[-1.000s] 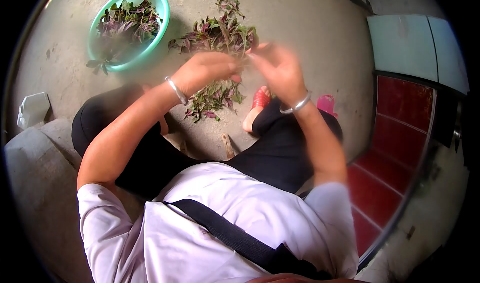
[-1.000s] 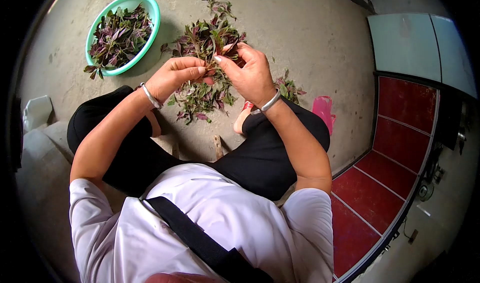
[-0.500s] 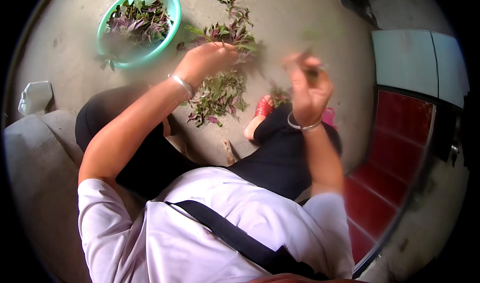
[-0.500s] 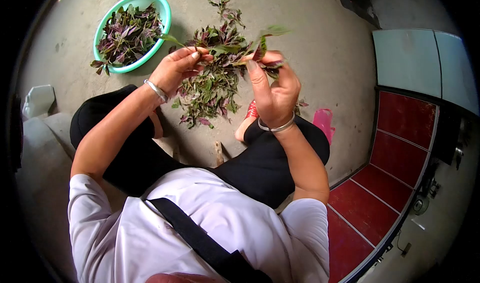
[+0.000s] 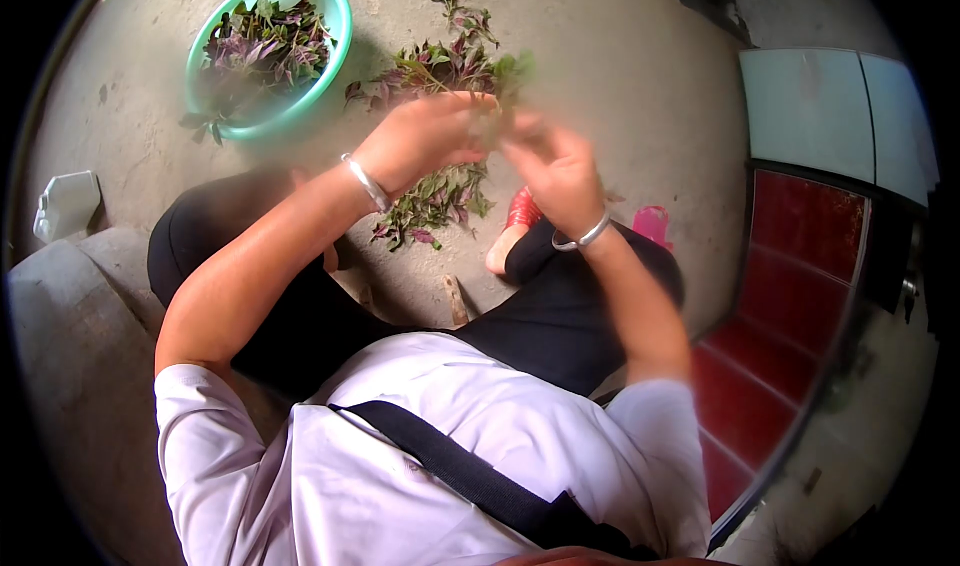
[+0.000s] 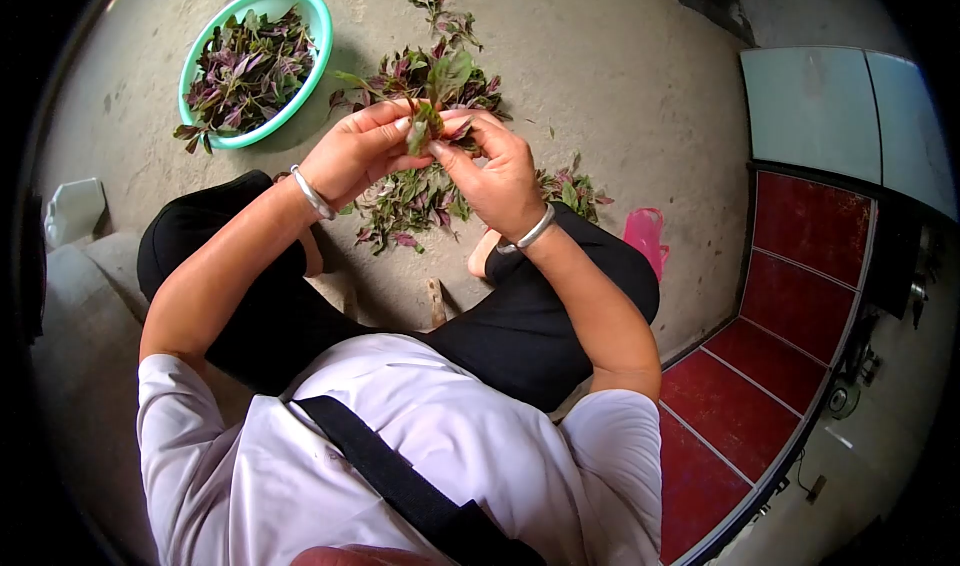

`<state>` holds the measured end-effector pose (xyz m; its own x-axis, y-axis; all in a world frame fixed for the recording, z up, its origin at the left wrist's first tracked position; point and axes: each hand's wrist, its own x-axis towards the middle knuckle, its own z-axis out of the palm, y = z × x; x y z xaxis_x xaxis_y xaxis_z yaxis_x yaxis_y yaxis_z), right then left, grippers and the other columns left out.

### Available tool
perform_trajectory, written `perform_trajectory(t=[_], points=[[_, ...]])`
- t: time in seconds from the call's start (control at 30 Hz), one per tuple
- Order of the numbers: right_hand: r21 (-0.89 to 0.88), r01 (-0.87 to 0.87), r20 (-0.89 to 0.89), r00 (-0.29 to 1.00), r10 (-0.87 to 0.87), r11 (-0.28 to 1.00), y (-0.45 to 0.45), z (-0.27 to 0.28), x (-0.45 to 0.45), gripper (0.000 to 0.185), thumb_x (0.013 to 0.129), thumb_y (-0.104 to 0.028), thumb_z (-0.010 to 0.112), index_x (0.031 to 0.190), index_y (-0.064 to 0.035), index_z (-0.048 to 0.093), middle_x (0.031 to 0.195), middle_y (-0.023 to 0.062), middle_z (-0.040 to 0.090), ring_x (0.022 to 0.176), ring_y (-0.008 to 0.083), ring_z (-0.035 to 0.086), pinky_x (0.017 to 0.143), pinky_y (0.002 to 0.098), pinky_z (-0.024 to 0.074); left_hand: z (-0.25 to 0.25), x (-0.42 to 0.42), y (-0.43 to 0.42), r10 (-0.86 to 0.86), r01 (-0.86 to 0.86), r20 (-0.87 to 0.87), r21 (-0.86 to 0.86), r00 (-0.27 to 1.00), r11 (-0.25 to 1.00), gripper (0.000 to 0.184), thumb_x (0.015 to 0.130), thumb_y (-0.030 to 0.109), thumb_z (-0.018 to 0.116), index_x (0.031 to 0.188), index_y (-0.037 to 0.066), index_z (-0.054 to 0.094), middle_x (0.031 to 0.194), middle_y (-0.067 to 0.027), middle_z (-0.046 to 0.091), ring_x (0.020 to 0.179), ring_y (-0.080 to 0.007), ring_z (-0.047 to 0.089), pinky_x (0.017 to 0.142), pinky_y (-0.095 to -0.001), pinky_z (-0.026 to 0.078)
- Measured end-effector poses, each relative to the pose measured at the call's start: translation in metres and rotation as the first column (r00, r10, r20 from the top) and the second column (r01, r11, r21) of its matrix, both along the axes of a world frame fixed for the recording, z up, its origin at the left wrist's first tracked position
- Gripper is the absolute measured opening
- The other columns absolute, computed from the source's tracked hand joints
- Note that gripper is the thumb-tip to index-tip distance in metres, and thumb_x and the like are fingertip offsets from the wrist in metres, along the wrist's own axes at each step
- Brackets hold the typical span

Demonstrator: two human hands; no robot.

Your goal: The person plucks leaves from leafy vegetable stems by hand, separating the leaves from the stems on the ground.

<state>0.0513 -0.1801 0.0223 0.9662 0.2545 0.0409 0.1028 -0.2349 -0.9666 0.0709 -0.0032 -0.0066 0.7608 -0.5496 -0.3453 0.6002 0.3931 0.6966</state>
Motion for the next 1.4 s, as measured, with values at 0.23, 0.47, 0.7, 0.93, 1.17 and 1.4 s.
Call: perform_trajectory(t=[0.23, 0.47, 0.7, 0.93, 1.17, 1.4], points=[[-0.064, -0.006, -0.093, 0.996, 0.0, 0.998, 0.004, -0.004, -0.007, 0.009, 0.08, -0.001, 0.057, 0.088, -0.001, 0.058, 0.083, 0.0, 0.059, 0.077, 0.005, 0.054, 0.062, 0.0204, 0.0471, -0.03, -0.022, -0.016, -0.099, -0.006, 0.476, 0.214, 0.874, 0.977, 0.044, 0.087, 0.002, 0.045, 0.129, 0.01, 0.037, 0.123, -0.0079, 0.048, 0.112, -0.0192, 0.047, 0.09, -0.0315, 0.043], [-0.457, 0.277, -0.011, 0.949, -0.316, 0.845, -0.097, -0.077, 0.02, 0.015, 0.073, -0.005, 0.06, 0.086, -0.0016, 0.056, 0.074, 0.0053, 0.06, 0.069, 0.0073, 0.056, 0.061, 0.0237, 0.0461, -0.015, -0.032, 0.005, -0.694, 0.059, 0.331, 0.879, 0.639, 0.474, 0.035, 0.083, 0.011, 0.048, 0.118, 0.007, 0.047, 0.099, -0.0208, 0.059, 0.093, -0.0311, 0.058, 0.078, -0.0352, 0.047], [-0.926, -0.223, -0.341, 0.839, -0.424, 0.303, -0.258, -0.188, -0.006, 0.023, 0.069, -0.015, 0.056, 0.09, -0.0064, 0.06, 0.089, 0.0138, 0.063, 0.085, 0.031, 0.06, 0.076, 0.0373, 0.0466, -0.013, -0.049, 0.006, -0.917, 0.054, 0.247, 0.96, 0.313, 0.276, 0.034, 0.081, 0.024, 0.054, 0.109, 0.004, 0.05, 0.075, -0.0172, 0.061, 0.075, -0.0326, 0.06, 0.066, -0.0411, 0.047], [-0.867, -0.086, -0.264, 0.915, -0.306, 0.492, -0.156, -0.246, 0.02, 0.022, 0.072, -0.023, 0.055, 0.088, -0.0129, 0.066, 0.085, 0.012, 0.064, 0.082, 0.0291, 0.061, 0.074, 0.0352, 0.0477, -0.006, -0.056, 0.002, -0.94, 0.038, 0.196, 0.976, 0.28, 0.215, 0.039, 0.078, 0.021, 0.057, 0.112, 0.004, 0.049, 0.092, -0.0136, 0.06, 0.088, -0.0287, 0.057, 0.075, -0.0365, 0.046], [-0.278, 0.519, -0.846, 0.267, -0.462, 0.808, -0.031, -0.316, 0.075, 0.051, 0.082, -0.044, 0.053, 0.11, -0.0018, 0.046, 0.105, 0.0149, 0.059, 0.068, 0.0235, 0.061, 0.055, 0.0365, 0.0451, -0.003, -0.048, 0.005, -0.974, 0.025, 0.085, 0.995, 0.211, 0.093, 0.042, 0.078, 0.02, 0.055, 0.116, 0.002, 0.046, 0.105, -0.0141, 0.055, 0.093, -0.0268, 0.053, 0.08, -0.0339, 0.042], [-0.241, 0.785, -0.884, 0.066, -0.463, 0.571, -0.03, -0.347, 0.092, 0.022, 0.081, -0.015, 0.057, 0.099, -0.0037, 0.051, 0.074, 0.0108, 0.058, 0.051, 0.02, 0.058, 0.032, 0.024, 0.032, -0.006, -0.043, 0.008, -0.989, -0.015, -0.011, 1.0, 0.145, -0.013, 0.044, 0.079, 0.023, 0.054, 0.117, 0.001, 0.045, 0.108, -0.0157, 0.052, 0.094, -0.0245, 0.052, 0.079, -0.0326, 0.041]])
